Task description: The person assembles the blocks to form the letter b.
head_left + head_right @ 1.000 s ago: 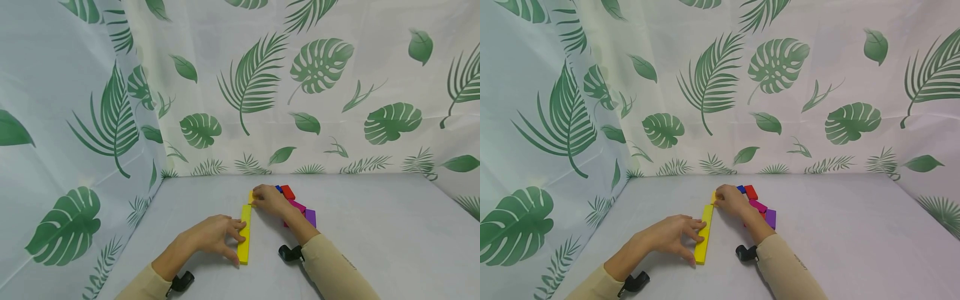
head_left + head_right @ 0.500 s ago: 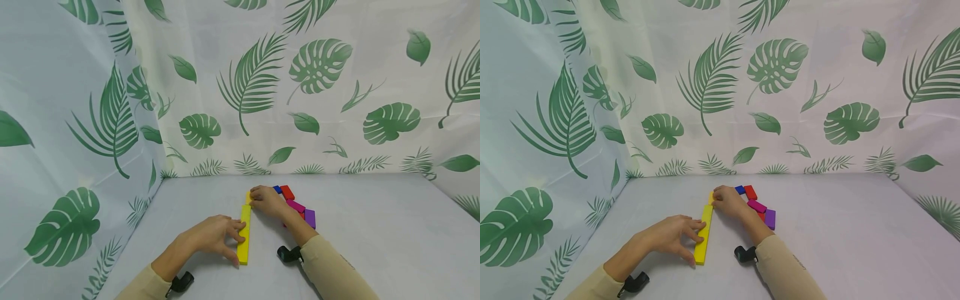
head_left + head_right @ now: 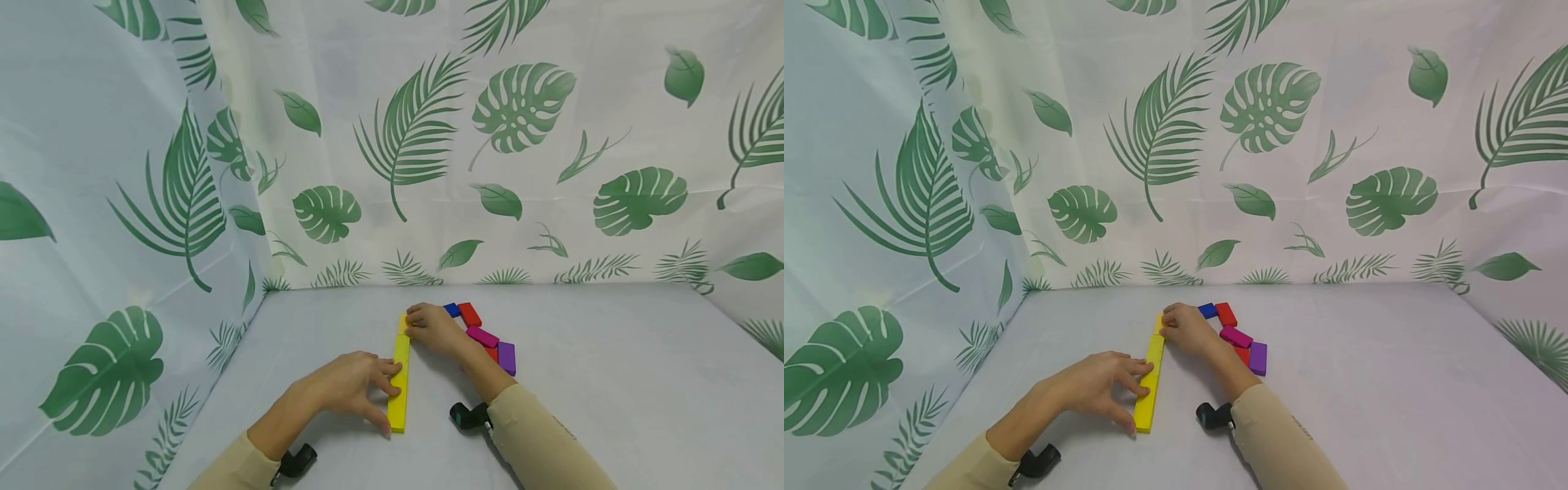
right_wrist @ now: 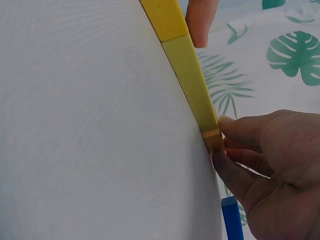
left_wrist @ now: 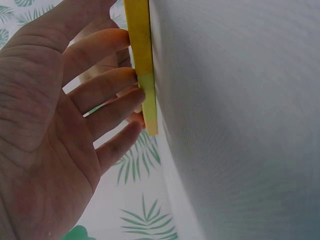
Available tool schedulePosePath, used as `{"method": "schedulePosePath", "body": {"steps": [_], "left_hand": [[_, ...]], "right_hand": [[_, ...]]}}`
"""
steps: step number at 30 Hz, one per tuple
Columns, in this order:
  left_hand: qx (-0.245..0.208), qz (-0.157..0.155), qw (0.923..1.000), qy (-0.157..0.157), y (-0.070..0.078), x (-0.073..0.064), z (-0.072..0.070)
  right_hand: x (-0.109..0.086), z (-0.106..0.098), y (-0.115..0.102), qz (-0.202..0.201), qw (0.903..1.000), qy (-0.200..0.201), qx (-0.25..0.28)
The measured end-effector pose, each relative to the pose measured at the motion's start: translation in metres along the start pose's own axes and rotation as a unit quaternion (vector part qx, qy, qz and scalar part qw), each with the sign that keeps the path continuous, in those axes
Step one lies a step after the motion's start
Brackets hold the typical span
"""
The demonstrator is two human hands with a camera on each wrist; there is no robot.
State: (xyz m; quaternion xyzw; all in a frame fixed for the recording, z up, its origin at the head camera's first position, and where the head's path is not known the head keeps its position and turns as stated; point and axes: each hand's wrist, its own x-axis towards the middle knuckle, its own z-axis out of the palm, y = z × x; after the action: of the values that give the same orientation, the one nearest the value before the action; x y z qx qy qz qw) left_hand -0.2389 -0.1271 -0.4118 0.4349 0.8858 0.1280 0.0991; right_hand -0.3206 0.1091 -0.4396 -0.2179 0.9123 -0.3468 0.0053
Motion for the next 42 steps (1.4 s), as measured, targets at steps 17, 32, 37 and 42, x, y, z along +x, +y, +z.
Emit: {"method": "schedulePosePath", "body": {"steps": [17, 32, 37, 42], "left_hand": [[-0.006, -0.002, 1.0, 0.001, -0.0011, -0.0003, 0.001], [0.0, -0.002, 1.0, -0.001, -0.0008, 0.0002, 0.0006], [0.003, 0.0, 1.0, -0.001, 0.0004, -0.0002, 0.0005], [0.005, -0.002, 1.0, 0.0, 0.0016, -0.0011, -0.0007]], "right_hand": [[-0.0007, 0.0021, -0.0009, 0.01, 0.9998, 0.003, 0.017], [-0.002, 0.0029, -0.0029, 0.011, 0.9997, 0.004, 0.022], [-0.0022, 0.0027, -0.0041, 0.012, 0.9997, 0.003, 0.022], [-0.0027, 0.0026, -0.0048, 0.011, 0.9997, 0.003, 0.022]]}}
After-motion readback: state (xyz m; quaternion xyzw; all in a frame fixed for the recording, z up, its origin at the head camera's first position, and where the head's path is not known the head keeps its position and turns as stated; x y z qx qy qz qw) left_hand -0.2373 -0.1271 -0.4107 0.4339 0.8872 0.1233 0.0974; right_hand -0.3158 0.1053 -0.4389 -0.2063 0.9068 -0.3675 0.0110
